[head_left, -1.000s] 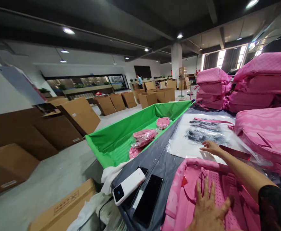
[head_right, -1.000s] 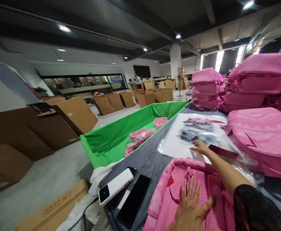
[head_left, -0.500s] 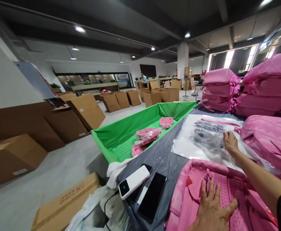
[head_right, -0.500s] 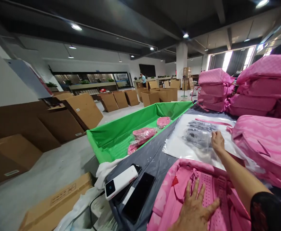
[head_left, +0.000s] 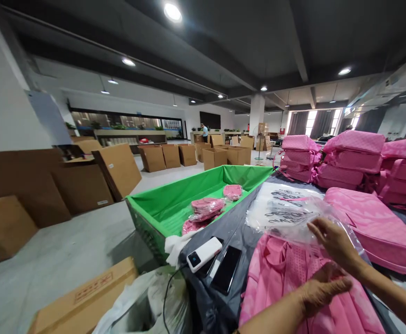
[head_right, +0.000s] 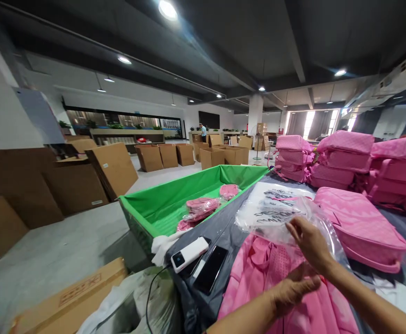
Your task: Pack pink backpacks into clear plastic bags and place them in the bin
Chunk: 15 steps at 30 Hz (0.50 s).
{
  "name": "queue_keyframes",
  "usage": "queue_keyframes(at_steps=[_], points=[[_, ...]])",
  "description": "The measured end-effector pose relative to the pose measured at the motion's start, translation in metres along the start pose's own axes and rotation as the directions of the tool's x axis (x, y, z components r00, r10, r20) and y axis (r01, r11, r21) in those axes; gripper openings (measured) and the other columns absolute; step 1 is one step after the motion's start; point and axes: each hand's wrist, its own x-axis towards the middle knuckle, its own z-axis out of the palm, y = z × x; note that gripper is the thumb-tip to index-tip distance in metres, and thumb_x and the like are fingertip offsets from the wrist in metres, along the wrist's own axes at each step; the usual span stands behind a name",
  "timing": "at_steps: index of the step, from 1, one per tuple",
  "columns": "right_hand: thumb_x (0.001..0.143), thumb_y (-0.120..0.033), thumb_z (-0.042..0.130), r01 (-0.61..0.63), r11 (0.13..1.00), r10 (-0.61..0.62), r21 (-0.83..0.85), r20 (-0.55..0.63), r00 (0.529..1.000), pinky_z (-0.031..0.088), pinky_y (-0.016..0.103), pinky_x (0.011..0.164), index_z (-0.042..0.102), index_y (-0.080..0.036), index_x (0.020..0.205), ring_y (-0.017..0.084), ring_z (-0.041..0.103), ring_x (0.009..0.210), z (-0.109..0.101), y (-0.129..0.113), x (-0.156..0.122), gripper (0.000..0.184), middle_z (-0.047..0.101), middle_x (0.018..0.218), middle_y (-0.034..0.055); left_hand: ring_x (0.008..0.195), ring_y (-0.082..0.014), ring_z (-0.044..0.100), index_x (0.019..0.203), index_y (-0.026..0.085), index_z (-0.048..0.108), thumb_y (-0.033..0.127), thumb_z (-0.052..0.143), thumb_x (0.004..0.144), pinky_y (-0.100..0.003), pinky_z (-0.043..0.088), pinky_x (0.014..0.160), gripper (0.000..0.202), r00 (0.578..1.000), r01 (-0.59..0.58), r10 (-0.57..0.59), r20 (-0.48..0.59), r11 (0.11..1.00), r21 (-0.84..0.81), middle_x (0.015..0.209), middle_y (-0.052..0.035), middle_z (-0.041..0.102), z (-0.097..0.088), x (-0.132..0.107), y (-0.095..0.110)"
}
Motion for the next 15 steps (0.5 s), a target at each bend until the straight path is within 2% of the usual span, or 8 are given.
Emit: queue_keyframes(at_steps=[1, 3, 5, 6, 8, 11, 13, 15], points=[[0.100, -0.068, 0.040, 0.067, 0.997, -0.067, -0.038, 0.000, 0.998, 0.041, 0.027, 0.050, 0.060, -0.024, 0.076, 0.016, 0.059, 0.055, 0.001, -0.008, -0.012, 0.054, 0.064, 0.069, 0.0025, 0.124, -0.0388, 0.060, 0.103, 0.021, 0.075, 0.072, 0.092, 0.044, -0.053, 0.042, 0.108, 0.080, 1.000, 0.021, -0.022, -0.008, 0.988, -0.152, 0.119, -0.0121, 0.073, 0.007, -0.003, 0.002], [0.105, -0.058, 0.039, 0.208, 0.971, -0.209, -0.120, 0.000, 0.978, 0.038, 0.026, 0.047, 0.062, -0.024, 0.081, 0.015, 0.062, 0.056, 0.001, -0.017, -0.032, 0.047, 0.068, 0.077, 0.0040, 0.109, -0.0305, 0.065, 0.098, 0.019, 0.071, 0.081, 0.085, 0.050, -0.040, 0.050, 0.090, 0.079, 0.996, 0.032, -0.064, -0.068, 0.919, -0.394, 0.108, -0.0106, 0.072, 0.010, -0.012, 0.008], [0.108, -0.049, 0.037, 0.316, 0.932, -0.322, -0.180, -0.005, 0.947, 0.037, 0.026, 0.046, 0.063, -0.024, 0.084, 0.015, 0.063, 0.054, 0.001, -0.021, -0.049, 0.043, 0.070, 0.077, 0.0036, 0.094, -0.0245, 0.067, 0.089, 0.018, 0.068, 0.075, 0.091, 0.046, -0.032, 0.050, 0.078, 0.074, 0.966, -0.042, -0.111, -0.235, 0.824, -0.565, 0.095, -0.0080, 0.071, 0.003, -0.024, 0.016], [0.109, -0.045, 0.037, 0.348, 0.915, -0.358, -0.206, -0.012, 0.934, 0.038, 0.026, 0.047, 0.063, -0.024, 0.085, 0.015, 0.063, 0.052, 0.002, -0.021, -0.058, 0.042, 0.069, 0.075, 0.0029, 0.087, -0.0223, 0.067, 0.085, 0.018, 0.068, 0.071, 0.094, 0.043, -0.030, 0.050, 0.074, 0.073, 0.937, -0.098, -0.115, -0.331, 0.820, -0.563, 0.089, -0.0067, 0.071, -0.003, -0.032, 0.020], [0.110, -0.041, 0.036, 0.367, 0.898, -0.385, -0.243, -0.030, 0.922, 0.038, 0.026, 0.047, 0.063, -0.023, 0.085, 0.015, 0.063, 0.050, 0.007, -0.021, -0.075, 0.041, 0.068, 0.070, 0.0017, 0.075, -0.0195, 0.067, 0.080, 0.016, 0.070, 0.066, 0.098, 0.036, -0.028, 0.050, 0.069, 0.073, 0.865, -0.182, -0.051, -0.498, 0.894, -0.408, 0.079, -0.0060, 0.072, -0.016, -0.050, 0.024], [0.110, -0.043, 0.034, 0.293, 0.928, -0.305, -0.232, -0.018, 0.952, 0.038, 0.026, 0.045, 0.064, -0.024, 0.086, 0.015, 0.065, 0.052, 0.020, -0.026, -0.103, 0.042, 0.071, 0.074, 0.0020, 0.062, -0.0186, 0.067, 0.071, 0.014, 0.071, 0.075, 0.093, 0.039, -0.028, 0.050, 0.065, 0.072, 0.785, -0.154, 0.065, -0.617, 0.984, -0.092, 0.065, -0.0071, 0.072, -0.030, -0.078, 0.023], [0.109, -0.050, 0.033, 0.189, 0.967, -0.189, -0.170, 0.016, 0.982, 0.039, 0.026, 0.046, 0.064, -0.026, 0.086, 0.016, 0.067, 0.057, 0.031, -0.035, -0.120, 0.046, 0.072, 0.078, 0.0023, 0.056, -0.0180, 0.065, 0.067, 0.013, 0.070, 0.082, 0.084, 0.048, -0.029, 0.050, 0.062, 0.073, 0.760, -0.124, 0.124, -0.638, 0.991, 0.045, 0.059, -0.0071, 0.069, -0.037, -0.094, 0.020], [0.106, -0.062, 0.032, 0.043, 0.995, -0.038, -0.088, 0.061, 0.997, 0.041, 0.027, 0.049, 0.063, -0.026, 0.083, 0.018, 0.068, 0.059, 0.040, -0.045, -0.130, 0.052, 0.071, 0.076, 0.0021, 0.047, -0.0165, 0.060, 0.065, 0.013, 0.070, 0.087, 0.078, 0.051, -0.028, 0.047, 0.052, 0.076, 0.769, -0.066, 0.147, -0.622, 0.986, 0.152, 0.055, -0.0064, 0.066, -0.043, -0.105, 0.018]])
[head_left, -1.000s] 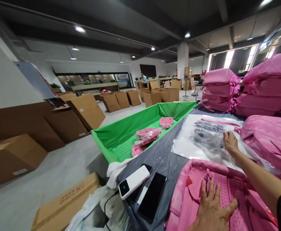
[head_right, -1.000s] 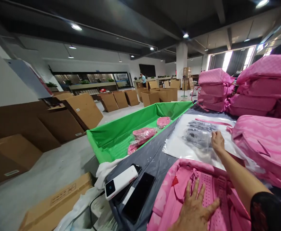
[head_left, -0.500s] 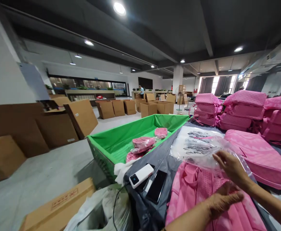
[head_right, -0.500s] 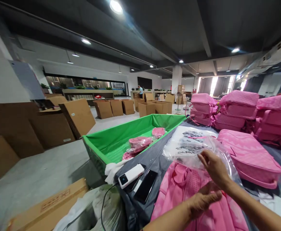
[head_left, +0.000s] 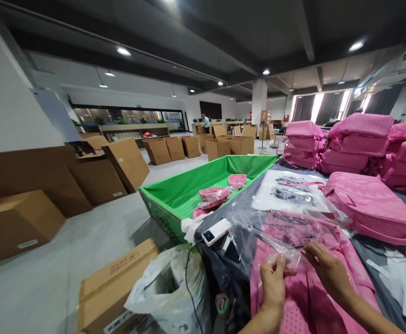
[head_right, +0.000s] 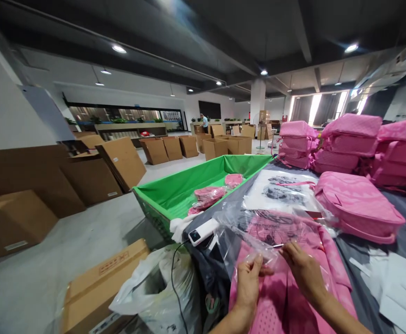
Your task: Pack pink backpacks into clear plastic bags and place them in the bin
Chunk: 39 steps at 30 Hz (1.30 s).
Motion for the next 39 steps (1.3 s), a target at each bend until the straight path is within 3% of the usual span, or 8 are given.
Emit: queue_keyframes(at_steps=[10, 16, 20, 24, 27, 33, 36, 39], points=[[0.088, -0.085, 0.027, -0.435, 0.874, 0.429, 0.215, 0.077, 0.900, 0.037, 0.033, 0.054, 0.049, -0.027, 0.075, 0.023, 0.055, 0.052, 0.005, 0.001, 0.077, 0.063, 0.054, 0.053, 0.0010, 0.045, -0.0142, 0.051, 0.045, 0.021, 0.059, 0.062, 0.071, 0.075, -0.027, 0.041, 0.047, 0.052, 0.945, -0.118, -0.082, 0.318, 0.820, 0.561, 0.049, -0.0047, 0.057, -0.050, -0.041, 0.005], [0.091, -0.079, 0.040, -0.229, 0.894, 0.121, 0.384, 0.285, 0.951, 0.042, 0.030, 0.057, 0.048, -0.024, 0.064, 0.019, 0.054, 0.059, 0.017, -0.043, 0.064, 0.062, 0.054, 0.063, 0.0014, 0.063, -0.0129, 0.063, 0.118, 0.019, 0.072, 0.071, 0.090, 0.051, -0.024, 0.045, 0.056, 0.087, 0.967, 0.182, -0.174, 0.186, 0.983, -0.023, 0.101, -0.0077, 0.073, -0.028, -0.024, 0.011], [0.097, -0.072, 0.039, -0.166, 0.943, 0.100, 0.289, 0.228, 0.969, 0.039, 0.029, 0.055, 0.053, -0.024, 0.068, 0.018, 0.055, 0.057, 0.030, -0.060, 0.029, 0.058, 0.058, 0.066, 0.0020, 0.062, -0.0118, 0.058, 0.084, 0.016, 0.071, 0.073, 0.089, 0.049, -0.023, 0.043, 0.060, 0.069, 0.989, 0.058, -0.083, -0.122, 0.980, -0.193, 0.073, -0.0010, 0.067, -0.020, -0.011, -0.003], [0.097, -0.072, 0.034, -0.267, 0.929, 0.211, 0.258, 0.225, 0.951, 0.036, 0.029, 0.051, 0.048, -0.026, 0.069, 0.019, 0.056, 0.052, 0.035, -0.049, 0.030, 0.056, 0.059, 0.060, 0.0012, 0.043, -0.0126, 0.044, 0.061, 0.019, 0.060, 0.073, 0.074, 0.065, -0.027, 0.033, 0.049, 0.056, 0.999, -0.028, 0.022, 0.034, 0.983, 0.184, 0.047, 0.0028, 0.049, -0.036, -0.010, -0.007], [0.097, -0.067, 0.028, -0.376, 0.897, 0.356, 0.231, 0.124, 0.926, 0.034, 0.030, 0.051, 0.043, -0.027, 0.068, 0.020, 0.052, 0.048, 0.031, -0.025, 0.061, 0.051, 0.053, 0.053, 0.0008, 0.048, -0.0199, 0.054, 0.059, 0.022, 0.058, 0.058, 0.063, 0.079, -0.031, 0.040, 0.053, 0.042, 0.979, -0.110, -0.005, 0.202, 0.826, 0.553, 0.050, -0.0029, 0.054, -0.055, -0.020, -0.008], [0.096, -0.056, 0.034, -0.383, 0.904, 0.397, 0.189, -0.040, 0.917, 0.024, 0.030, 0.052, 0.044, -0.027, 0.078, 0.019, 0.046, 0.048, 0.020, -0.002, 0.107, 0.036, 0.050, 0.056, 0.0001, 0.082, -0.0343, 0.069, 0.091, 0.022, 0.078, 0.039, 0.066, 0.088, -0.050, 0.053, 0.083, 0.021, 0.803, -0.588, 0.218, 0.554, 0.139, 0.797, 0.092, -0.0168, 0.073, -0.072, -0.059, -0.003], [0.097, -0.056, 0.036, -0.287, 0.939, 0.284, 0.189, 0.041, 0.958, 0.025, 0.030, 0.052, 0.049, -0.026, 0.083, 0.021, 0.051, 0.048, 0.020, -0.027, 0.093, 0.036, 0.053, 0.055, -0.0001, 0.117, -0.0395, 0.062, 0.138, 0.022, 0.062, 0.039, 0.073, 0.087, -0.058, 0.044, 0.106, 0.055, 0.675, -0.625, 0.474, 0.566, -0.041, 0.780, 0.129, -0.0191, 0.067, -0.052, -0.052, 0.019], [0.101, -0.053, 0.035, -0.110, 0.979, 0.077, 0.172, 0.186, 0.980, 0.032, 0.030, 0.053, 0.053, -0.025, 0.093, 0.021, 0.058, 0.051, 0.013, -0.048, 0.066, 0.034, 0.059, 0.061, 0.0001, 0.124, -0.0369, 0.057, 0.146, 0.016, 0.052, 0.026, 0.072, 0.086, -0.057, 0.042, 0.110, 0.065, 0.664, -0.525, 0.577, 0.476, -0.093, 0.846, 0.137, -0.0182, 0.062, -0.040, -0.024, 0.045]])
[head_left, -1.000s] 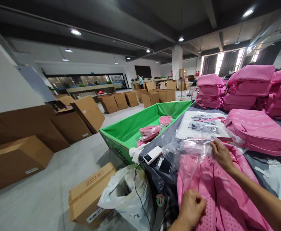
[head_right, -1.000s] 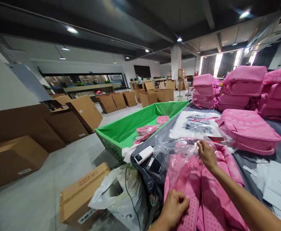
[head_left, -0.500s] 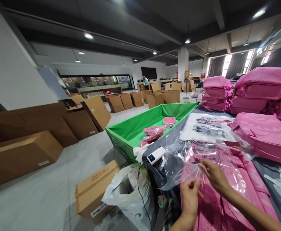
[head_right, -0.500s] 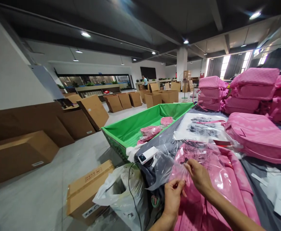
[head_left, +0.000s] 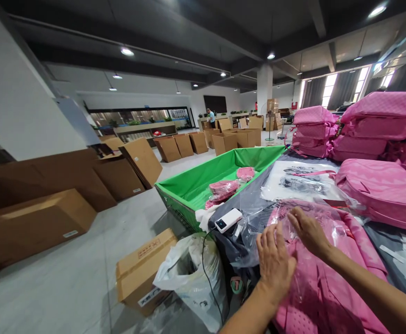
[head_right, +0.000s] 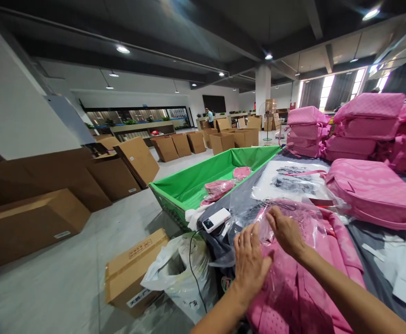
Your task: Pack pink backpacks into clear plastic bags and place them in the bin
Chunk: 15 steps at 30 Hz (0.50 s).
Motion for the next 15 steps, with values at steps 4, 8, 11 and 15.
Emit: queue_keyframes(at_steps=[4, 8, 11, 15], points=[[0.090, -0.035, 0.056, 0.288, 0.930, -0.269, -0.230, 0.113, 0.957, 0.039, 0.031, 0.054, 0.057, -0.022, 0.113, 0.023, 0.065, 0.064, -0.013, 0.016, -0.043, 0.027, 0.070, 0.080, 0.0051, 0.100, -0.0276, 0.062, 0.105, 0.022, 0.069, 0.008, 0.061, 0.087, -0.048, 0.049, 0.094, 0.024, 0.988, 0.154, -0.157, 0.011, 0.981, 0.116, 0.104, -0.0063, 0.069, -0.004, 0.016, -0.036], [0.087, -0.010, 0.046, 0.387, 0.847, -0.368, -0.365, 0.124, 0.922, 0.047, 0.031, 0.061, 0.063, -0.024, 0.103, 0.021, 0.067, 0.071, -0.020, 0.033, -0.071, 0.027, 0.071, 0.087, 0.0066, 0.118, -0.0278, 0.057, 0.103, 0.020, 0.066, 0.006, 0.061, 0.084, -0.051, 0.042, 0.107, 0.024, 0.995, 0.103, -0.103, 0.001, 0.988, 0.114, 0.123, -0.0086, 0.066, -0.007, -0.004, -0.052], [0.095, -0.015, 0.044, 0.402, 0.825, -0.412, -0.398, 0.063, 0.909, 0.047, 0.032, 0.059, 0.063, -0.024, 0.099, 0.021, 0.063, 0.065, -0.023, 0.022, -0.077, 0.021, 0.067, 0.079, 0.0051, 0.112, -0.0253, 0.059, 0.126, 0.019, 0.061, 0.007, 0.063, 0.083, -0.053, 0.036, 0.114, 0.045, 0.996, -0.023, 0.016, 0.088, 0.997, 0.076, 0.118, -0.0065, 0.069, -0.001, -0.013, -0.049], [0.088, -0.008, 0.041, 0.397, 0.749, -0.484, -0.531, -0.028, 0.875, 0.052, 0.036, 0.064, 0.062, -0.024, 0.108, 0.025, 0.067, 0.072, -0.038, 0.026, -0.096, 0.033, 0.070, 0.087, 0.0099, 0.094, -0.0250, 0.061, 0.096, 0.022, 0.069, 0.009, 0.055, 0.092, -0.051, 0.040, 0.106, 0.020, 0.996, 0.064, -0.074, 0.040, 0.976, 0.207, 0.090, -0.0028, 0.070, 0.001, -0.021, -0.073]])
